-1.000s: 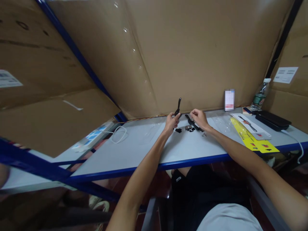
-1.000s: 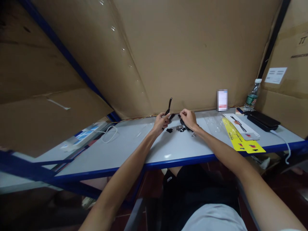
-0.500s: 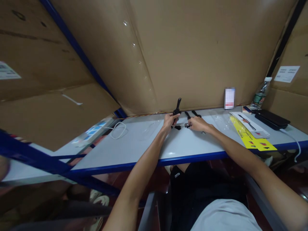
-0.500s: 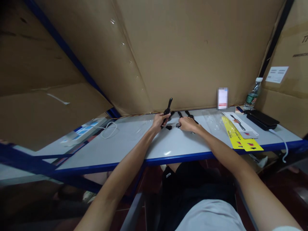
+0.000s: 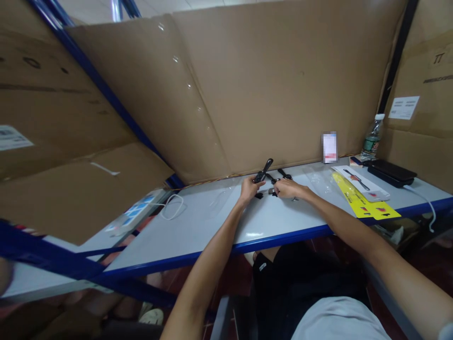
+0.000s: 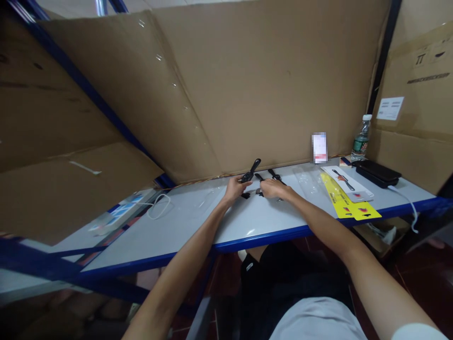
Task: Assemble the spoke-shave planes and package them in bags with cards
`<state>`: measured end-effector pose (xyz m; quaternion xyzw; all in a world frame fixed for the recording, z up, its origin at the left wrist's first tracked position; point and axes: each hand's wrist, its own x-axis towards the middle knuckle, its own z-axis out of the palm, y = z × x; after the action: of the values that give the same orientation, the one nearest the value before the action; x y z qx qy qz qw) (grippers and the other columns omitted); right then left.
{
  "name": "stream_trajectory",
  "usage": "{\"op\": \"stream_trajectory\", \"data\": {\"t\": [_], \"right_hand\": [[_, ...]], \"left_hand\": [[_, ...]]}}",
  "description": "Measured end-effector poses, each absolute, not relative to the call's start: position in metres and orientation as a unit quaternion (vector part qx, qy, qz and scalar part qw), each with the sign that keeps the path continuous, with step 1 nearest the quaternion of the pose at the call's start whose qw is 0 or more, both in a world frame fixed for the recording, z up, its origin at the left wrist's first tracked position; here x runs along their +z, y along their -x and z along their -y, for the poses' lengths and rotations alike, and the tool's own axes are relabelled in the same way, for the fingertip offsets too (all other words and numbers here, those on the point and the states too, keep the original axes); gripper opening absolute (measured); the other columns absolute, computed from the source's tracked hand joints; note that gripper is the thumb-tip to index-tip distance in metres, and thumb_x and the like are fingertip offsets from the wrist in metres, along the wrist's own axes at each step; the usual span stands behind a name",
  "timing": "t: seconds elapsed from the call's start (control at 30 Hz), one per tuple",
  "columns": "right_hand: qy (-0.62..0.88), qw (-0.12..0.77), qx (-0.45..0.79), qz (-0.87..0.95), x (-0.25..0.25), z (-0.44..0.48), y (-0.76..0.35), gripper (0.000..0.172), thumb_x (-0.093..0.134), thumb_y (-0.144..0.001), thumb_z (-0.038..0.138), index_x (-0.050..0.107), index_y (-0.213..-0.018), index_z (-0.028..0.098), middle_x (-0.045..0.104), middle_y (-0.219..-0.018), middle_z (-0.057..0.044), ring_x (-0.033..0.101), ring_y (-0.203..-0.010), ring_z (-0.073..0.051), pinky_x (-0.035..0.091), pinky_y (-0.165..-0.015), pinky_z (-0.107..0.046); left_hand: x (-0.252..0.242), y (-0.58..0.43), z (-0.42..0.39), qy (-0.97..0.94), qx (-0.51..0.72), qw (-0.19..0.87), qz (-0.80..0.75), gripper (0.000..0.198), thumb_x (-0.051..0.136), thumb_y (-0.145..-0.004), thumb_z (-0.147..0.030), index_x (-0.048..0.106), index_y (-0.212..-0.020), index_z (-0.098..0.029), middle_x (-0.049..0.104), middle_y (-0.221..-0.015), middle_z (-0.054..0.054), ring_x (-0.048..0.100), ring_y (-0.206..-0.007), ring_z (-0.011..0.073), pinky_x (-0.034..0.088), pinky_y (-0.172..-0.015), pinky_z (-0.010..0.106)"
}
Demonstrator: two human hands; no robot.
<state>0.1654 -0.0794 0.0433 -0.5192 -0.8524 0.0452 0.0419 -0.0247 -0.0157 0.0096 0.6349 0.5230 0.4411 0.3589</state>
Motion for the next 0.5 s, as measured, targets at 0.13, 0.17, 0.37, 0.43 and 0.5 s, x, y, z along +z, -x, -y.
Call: {"op": "stream_trajectory", "data": {"t": [0.13,0.17,0.37,0.43,0.5], "right_hand": [[0.52,0.036,0.044,0.852,0.045,0.077,-0.171,0.018,0.059,-0.088,0.014,0.075,-0.096,0.013,0.074,-0.114,-0.016,0.069,-0.103,-0.026,0.049,-0.081,-0.026],[0.518,0.052,0.057,0.852,0.046,0.075,-0.173,0.016,0.059,-0.089,0.015,0.074,-0.093,0.013,0.075,-0.109,-0.015,0.07,-0.1,-0.025,0.048,-0.078,-0.025],[0.499,0.334,0.269,0.753,0.049,0.053,-0.182,0.004,0.062,-0.089,0.012,0.063,-0.086,0.016,0.066,-0.067,0.002,0.061,-0.061,-0.012,0.043,-0.057,-0.019],[0.496,0.394,0.322,0.704,0.049,0.048,-0.183,0.007,0.065,-0.086,0.012,0.061,-0.082,0.016,0.06,-0.059,0.005,0.057,-0.054,-0.01,0.042,-0.052,-0.019],[0.503,0.433,0.331,0.67,0.048,0.045,-0.182,0.01,0.069,-0.082,0.011,0.061,-0.078,0.016,0.057,-0.055,0.007,0.055,-0.05,-0.01,0.042,-0.051,-0.019]], "left_hand": [[0.014,0.026,0.019,-0.658,0.408,0.344,-0.53,0.036,0.083,-0.065,-0.041,0.057,-0.072,-0.018,0.043,-0.047,-0.009,0.038,-0.042,0.0066,0.022,-0.044,0.019],[0.016,0.026,0.021,-0.661,0.399,0.347,-0.533,0.037,0.083,-0.065,-0.042,0.055,-0.071,-0.017,0.043,-0.047,-0.009,0.038,-0.042,0.0065,0.021,-0.044,0.019],[0.027,0.025,0.042,-0.675,0.306,0.417,-0.527,0.039,0.081,-0.069,-0.043,0.049,-0.07,-0.019,0.044,-0.048,-0.008,0.034,-0.038,0.0057,0.018,-0.041,0.021],[0.029,0.027,0.052,-0.678,0.275,0.44,-0.521,0.037,0.078,-0.073,-0.045,0.051,-0.073,-0.019,0.046,-0.05,-0.007,0.033,-0.038,0.0055,0.016,-0.041,0.021],[0.03,0.031,0.063,-0.682,0.257,0.441,-0.523,0.036,0.075,-0.075,-0.047,0.053,-0.077,-0.019,0.048,-0.053,-0.006,0.033,-0.039,0.0057,0.016,-0.041,0.021]]}}
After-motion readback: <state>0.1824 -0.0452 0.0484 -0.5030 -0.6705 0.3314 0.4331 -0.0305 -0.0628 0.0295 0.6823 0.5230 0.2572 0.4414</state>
